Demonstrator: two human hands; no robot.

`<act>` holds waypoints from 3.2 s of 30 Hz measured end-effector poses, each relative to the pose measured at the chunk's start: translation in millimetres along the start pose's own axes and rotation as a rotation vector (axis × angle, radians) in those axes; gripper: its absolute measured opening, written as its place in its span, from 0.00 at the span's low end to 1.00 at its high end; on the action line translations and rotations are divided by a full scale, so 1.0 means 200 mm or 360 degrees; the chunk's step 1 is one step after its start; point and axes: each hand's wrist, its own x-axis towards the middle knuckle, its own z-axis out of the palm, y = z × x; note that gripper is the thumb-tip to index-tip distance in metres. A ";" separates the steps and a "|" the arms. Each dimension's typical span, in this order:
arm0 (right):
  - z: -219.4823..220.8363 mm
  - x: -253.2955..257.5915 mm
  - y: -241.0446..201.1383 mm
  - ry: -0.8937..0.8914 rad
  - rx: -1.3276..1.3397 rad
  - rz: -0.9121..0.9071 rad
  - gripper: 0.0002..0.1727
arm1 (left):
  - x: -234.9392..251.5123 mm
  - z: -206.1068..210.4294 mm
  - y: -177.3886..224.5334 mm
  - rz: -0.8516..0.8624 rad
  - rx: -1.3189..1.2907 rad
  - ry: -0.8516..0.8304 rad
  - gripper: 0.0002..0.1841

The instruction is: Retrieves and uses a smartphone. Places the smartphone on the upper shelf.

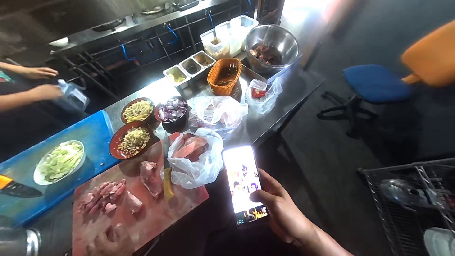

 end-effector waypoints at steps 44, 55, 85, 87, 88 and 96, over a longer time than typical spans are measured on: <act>0.02 -0.01 -0.02 0.0045 -0.0039 0.0061 0.25 | 0.00 0.08 -0.07 0.0033 0.0042 0.0095 0.26; 0.03 -0.01 -0.02 0.0102 -0.0048 0.0054 0.24 | 0.00 0.00 0.00 -0.0043 0.0008 -0.0059 0.27; 0.03 -0.02 -0.01 0.0044 -0.0036 0.0010 0.25 | 0.01 0.01 -0.02 0.0048 -0.0035 -0.0004 0.27; 0.03 -0.02 -0.01 0.0073 -0.0025 0.0034 0.22 | 0.01 0.01 -0.02 0.0032 -0.0029 -0.0007 0.27; 0.03 -0.02 -0.01 0.0049 -0.0029 0.0027 0.23 | 0.01 0.00 -0.01 0.0022 -0.0027 -0.0013 0.27; 0.01 -0.03 0.01 -0.0082 -0.0112 -0.0009 0.34 | 0.00 -0.01 0.01 0.0016 -0.0009 -0.0009 0.26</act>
